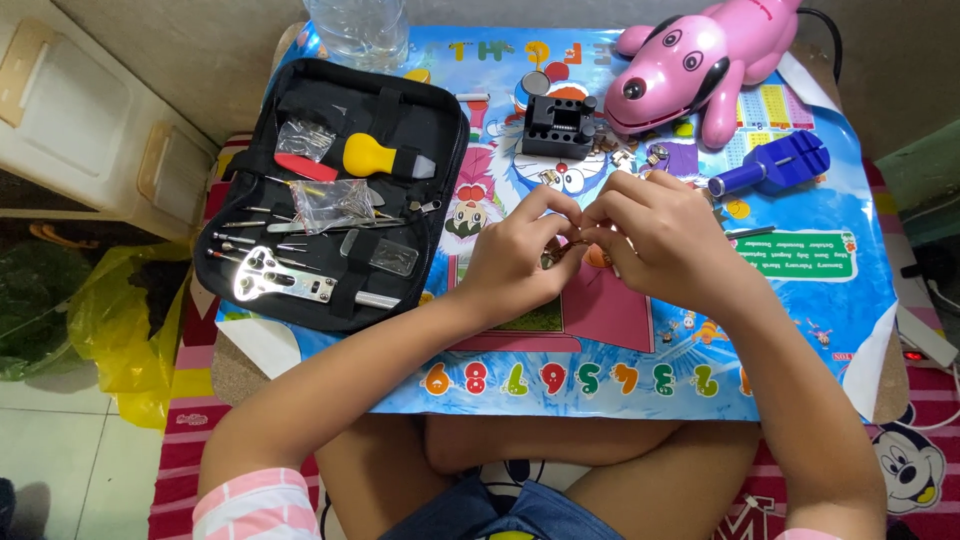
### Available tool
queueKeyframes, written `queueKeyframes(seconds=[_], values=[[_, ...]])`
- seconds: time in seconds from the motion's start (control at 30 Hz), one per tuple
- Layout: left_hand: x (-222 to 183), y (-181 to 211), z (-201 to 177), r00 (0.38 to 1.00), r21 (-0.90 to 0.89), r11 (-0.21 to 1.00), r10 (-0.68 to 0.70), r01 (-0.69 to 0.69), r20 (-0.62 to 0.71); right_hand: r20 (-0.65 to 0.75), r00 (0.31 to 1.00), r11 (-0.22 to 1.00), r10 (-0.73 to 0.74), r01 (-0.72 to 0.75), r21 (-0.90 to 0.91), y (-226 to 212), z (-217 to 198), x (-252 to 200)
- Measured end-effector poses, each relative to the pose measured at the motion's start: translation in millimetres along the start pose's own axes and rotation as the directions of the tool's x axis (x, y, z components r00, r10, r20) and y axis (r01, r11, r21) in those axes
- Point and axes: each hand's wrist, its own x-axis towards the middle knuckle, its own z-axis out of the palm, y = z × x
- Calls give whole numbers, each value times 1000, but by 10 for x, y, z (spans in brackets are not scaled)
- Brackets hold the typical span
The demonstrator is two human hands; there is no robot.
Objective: The person adjusts the size of a metal watch band by removing and reinserting watch components, using a screwdriver to press pins out of the watch band, then tapping them back in with a hammer.
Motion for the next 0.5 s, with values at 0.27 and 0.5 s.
queueKeyframes(seconds=[0.27,0.5], values=[[-14,-64,42,1000,38,999,-23,23,3,-76,996,963,-35,14,-268,-12,179,-59],[-15,-46,41,999,70,997,-28,26,20,-70,997,909,-39,6,-417,-10,232,-53]])
